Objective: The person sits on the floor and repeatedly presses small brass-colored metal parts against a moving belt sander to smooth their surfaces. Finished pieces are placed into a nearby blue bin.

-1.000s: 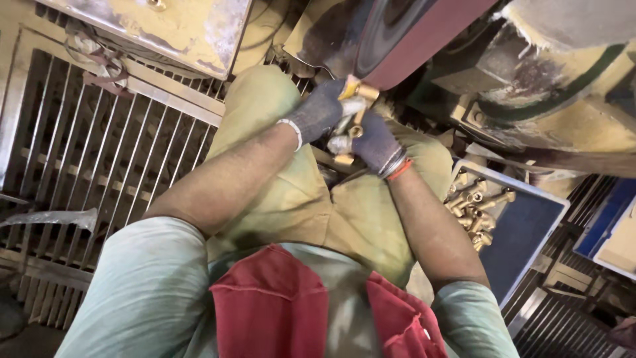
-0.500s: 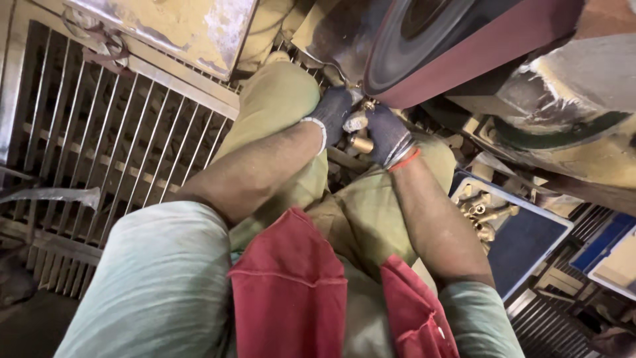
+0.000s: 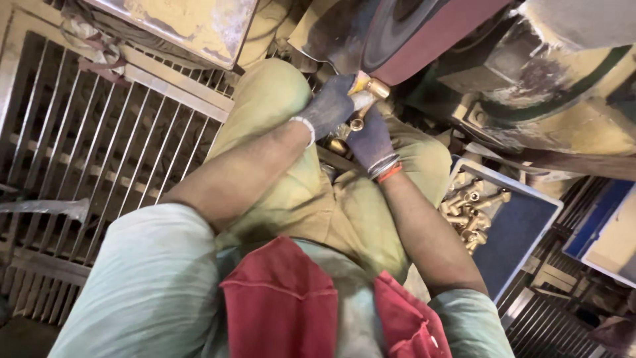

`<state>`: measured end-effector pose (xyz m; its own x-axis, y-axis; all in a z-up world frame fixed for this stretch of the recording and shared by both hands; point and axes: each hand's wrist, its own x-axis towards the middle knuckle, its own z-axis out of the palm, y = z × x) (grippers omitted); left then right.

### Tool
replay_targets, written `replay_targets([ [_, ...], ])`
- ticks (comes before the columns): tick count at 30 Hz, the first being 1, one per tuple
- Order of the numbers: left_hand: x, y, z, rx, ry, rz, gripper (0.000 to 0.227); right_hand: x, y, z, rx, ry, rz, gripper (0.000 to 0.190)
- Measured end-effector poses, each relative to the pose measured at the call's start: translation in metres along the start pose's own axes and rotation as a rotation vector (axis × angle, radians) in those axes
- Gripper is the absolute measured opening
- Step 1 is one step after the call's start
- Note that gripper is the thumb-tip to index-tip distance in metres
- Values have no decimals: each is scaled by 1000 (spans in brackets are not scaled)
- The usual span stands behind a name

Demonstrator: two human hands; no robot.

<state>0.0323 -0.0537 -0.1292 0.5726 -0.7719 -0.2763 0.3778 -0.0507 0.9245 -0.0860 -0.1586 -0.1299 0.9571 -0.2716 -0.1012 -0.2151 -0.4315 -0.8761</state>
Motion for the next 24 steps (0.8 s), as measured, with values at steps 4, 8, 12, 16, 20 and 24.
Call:
replay_targets([
  [4, -5, -2, 1, 100, -29, 112, 20, -4, 9, 3, -73, 51, 29, 53],
  [8, 17, -20, 1, 63, 58, 51, 21, 4, 8, 3, -59, -20, 56, 53],
  [12, 26, -44, 1, -95, 43, -253, 21, 3, -3, -4, 498, -205, 312, 46],
  [16, 43, -51, -3, -274, 174, -406, 15, 18, -7, -17, 1112, -255, 613, 40],
  [20, 47, -51, 2, -470, 234, -485, 11, 25, 1, -25, 1065, -274, 638, 27],
  [24, 36, -46, 4, -285, 158, -317, 10, 13, 16, -13, 887, -228, 547, 35],
])
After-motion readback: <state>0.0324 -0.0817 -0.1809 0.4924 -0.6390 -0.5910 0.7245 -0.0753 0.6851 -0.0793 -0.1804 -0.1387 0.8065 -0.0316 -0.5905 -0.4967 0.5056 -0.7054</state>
